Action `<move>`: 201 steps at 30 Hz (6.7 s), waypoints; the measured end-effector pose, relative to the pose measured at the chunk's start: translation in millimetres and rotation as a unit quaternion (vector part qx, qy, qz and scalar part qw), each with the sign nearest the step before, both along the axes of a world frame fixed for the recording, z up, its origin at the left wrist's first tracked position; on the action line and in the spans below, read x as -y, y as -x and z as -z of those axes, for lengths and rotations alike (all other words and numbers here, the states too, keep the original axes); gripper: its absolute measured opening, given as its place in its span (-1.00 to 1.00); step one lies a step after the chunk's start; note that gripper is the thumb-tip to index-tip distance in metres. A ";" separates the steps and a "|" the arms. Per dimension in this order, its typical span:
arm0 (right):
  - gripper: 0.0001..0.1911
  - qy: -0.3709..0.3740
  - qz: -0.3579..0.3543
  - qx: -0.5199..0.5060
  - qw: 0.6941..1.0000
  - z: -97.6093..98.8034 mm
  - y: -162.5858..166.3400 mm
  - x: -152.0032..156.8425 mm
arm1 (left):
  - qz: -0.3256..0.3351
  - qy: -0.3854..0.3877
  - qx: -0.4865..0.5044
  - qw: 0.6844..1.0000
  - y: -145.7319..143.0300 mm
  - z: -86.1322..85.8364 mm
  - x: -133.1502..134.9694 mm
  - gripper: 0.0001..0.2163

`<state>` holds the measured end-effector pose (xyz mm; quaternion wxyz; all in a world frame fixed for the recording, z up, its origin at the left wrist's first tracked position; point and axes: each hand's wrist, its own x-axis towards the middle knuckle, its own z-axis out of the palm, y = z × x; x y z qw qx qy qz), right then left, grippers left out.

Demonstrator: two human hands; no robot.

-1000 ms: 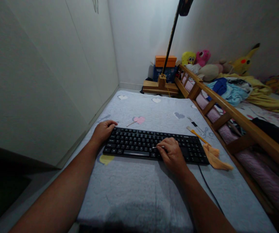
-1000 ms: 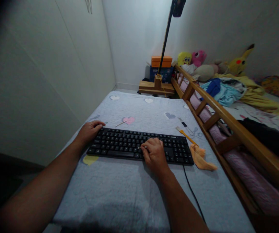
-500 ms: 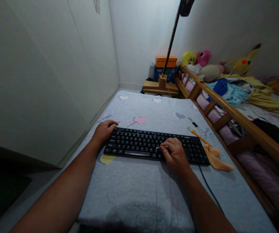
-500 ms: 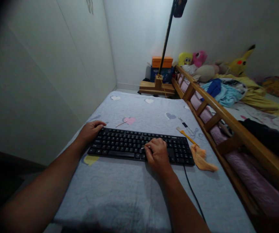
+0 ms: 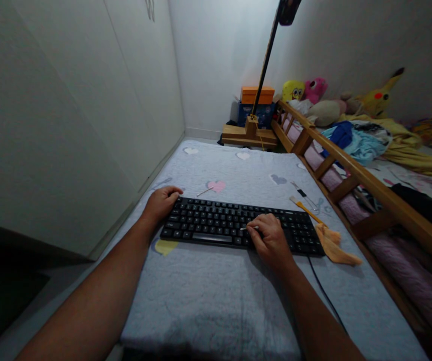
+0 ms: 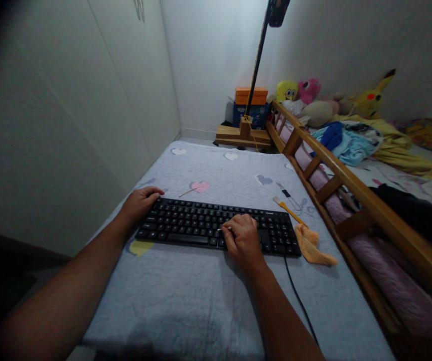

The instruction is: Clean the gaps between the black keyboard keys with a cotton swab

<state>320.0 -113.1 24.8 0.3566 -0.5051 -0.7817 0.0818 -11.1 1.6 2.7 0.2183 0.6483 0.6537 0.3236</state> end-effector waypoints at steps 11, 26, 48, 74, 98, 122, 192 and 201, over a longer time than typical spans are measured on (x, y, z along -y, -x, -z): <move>-0.85 0.005 -0.018 0.000 1.000 1.3 4.7 0.2 | -0.001 -0.002 0.000 1.000 0.5 0.6 -0.4 -0.66; -0.83 0.008 0.004 -0.004 1.000 -1.3 0.0 0.8 | 0.000 0.001 -0.004 1.000 0.3 -0.3 -0.4 -0.65; -0.81 0.019 -0.003 0.002 1.000 -5.2 -3.7 4.4 | 0.003 0.001 -0.001 1.000 1.4 0.3 -0.7 -0.65; -0.82 0.023 -0.001 0.004 1.000 -4.9 -1.8 4.1 | 0.000 0.001 -0.001 1.000 0.2 -0.6 -1.3 -0.66; -0.81 0.025 -0.030 0.001 0.999 -4.0 2.8 4.3 | 0.003 -0.004 0.003 1.000 0.4 0.2 -0.8 -0.66; -0.83 0.021 -0.027 -0.007 0.999 -3.0 -2.3 3.2 | 0.006 -0.006 0.004 1.000 2.4 4.8 -3.4 -0.65; -0.81 0.037 -0.029 -0.015 0.999 -3.5 1.1 3.2 | 0.002 -0.001 -0.002 1.000 0.8 0.9 -0.8 -0.66; -0.82 0.040 -0.040 -0.020 0.998 -2.6 4.3 3.3 | 0.000 0.001 -0.003 1.000 0.8 0.3 -0.8 -0.66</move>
